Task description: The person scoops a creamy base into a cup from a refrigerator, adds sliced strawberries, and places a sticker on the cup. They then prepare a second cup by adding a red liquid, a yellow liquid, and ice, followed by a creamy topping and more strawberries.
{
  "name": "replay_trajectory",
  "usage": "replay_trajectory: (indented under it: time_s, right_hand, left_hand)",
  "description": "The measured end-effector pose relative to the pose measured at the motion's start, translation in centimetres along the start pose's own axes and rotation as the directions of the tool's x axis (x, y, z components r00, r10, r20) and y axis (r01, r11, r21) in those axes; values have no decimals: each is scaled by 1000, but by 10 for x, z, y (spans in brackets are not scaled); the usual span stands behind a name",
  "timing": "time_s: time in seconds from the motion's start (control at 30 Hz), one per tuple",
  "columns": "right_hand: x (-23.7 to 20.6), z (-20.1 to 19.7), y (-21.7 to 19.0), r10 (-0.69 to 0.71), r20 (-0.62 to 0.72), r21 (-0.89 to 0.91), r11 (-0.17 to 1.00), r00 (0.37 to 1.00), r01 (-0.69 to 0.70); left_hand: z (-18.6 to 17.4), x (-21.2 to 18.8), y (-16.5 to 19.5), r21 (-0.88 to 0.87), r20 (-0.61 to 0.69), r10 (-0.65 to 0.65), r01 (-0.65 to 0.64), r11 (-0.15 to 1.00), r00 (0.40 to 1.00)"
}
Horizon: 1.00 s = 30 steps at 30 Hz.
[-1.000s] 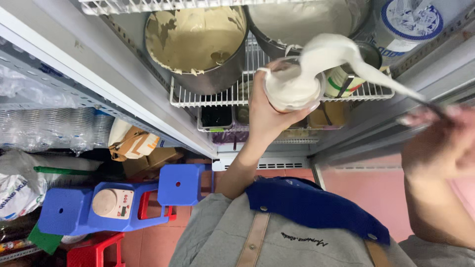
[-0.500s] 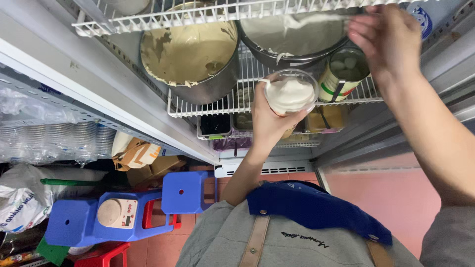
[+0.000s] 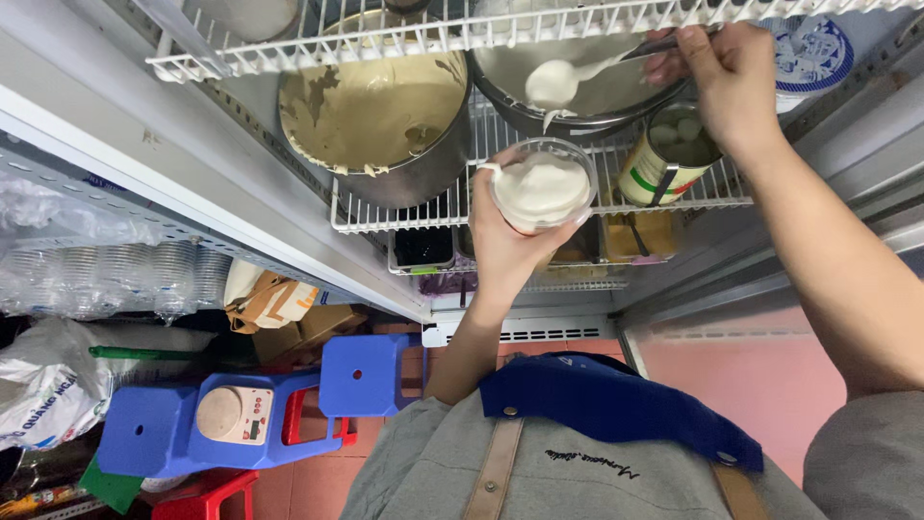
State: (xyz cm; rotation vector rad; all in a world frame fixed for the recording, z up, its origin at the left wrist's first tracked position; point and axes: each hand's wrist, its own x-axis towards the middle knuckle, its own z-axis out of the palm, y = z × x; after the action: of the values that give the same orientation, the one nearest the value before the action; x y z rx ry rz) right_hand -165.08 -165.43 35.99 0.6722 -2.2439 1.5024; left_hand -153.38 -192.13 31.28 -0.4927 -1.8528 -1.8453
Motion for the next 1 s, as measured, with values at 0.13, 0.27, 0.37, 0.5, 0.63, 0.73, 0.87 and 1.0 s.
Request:
replay_trajectory:
  time_s: [0.13, 0.27, 0.37, 0.5, 0.63, 0.73, 0.87, 1.0]
  right_hand:
    - [-10, 1, 12, 33, 23, 166, 985, 999, -36]
    - [-13, -5, 23, 265, -65, 304, 924, 962, -234]
    - [-17, -14, 12, 369, -117, 538, 804, 922, -254]
    - [-45, -20, -36, 220, -188, 561, 824, 957, -79]
    - [-100, -13, -95, -259, -70, -199, 950, 963, 241]
    - [-124, -6, -119, -460, 27, -372, 819, 887, 436]
    - [-142, -2, -117, -517, 83, -417, 758, 852, 501]
    - [-159, -2, -93, -535, -67, -230, 829, 842, 509]
  left_hand:
    - [0, -2, 0, -59, 8, -20, 20, 998, 1000]
    - [2, -3, -1, -62, 15, -18, 19, 998, 1000]
    - [4, -3, -3, 22, -10, -2, 3, 1000, 1000]
    - [5, -1, -5, 27, -37, -3, 4, 1000, 999]
    - [1, 5, -5, 63, -60, -9, 13, 998, 998]
    - [-4, 8, -4, 16, -58, 28, -27, 1000, 998]
    - [-6, 6, 0, -113, -21, 41, -43, 993, 999]
    - [-7, 1, 5, -102, -3, 38, -38, 994, 999]
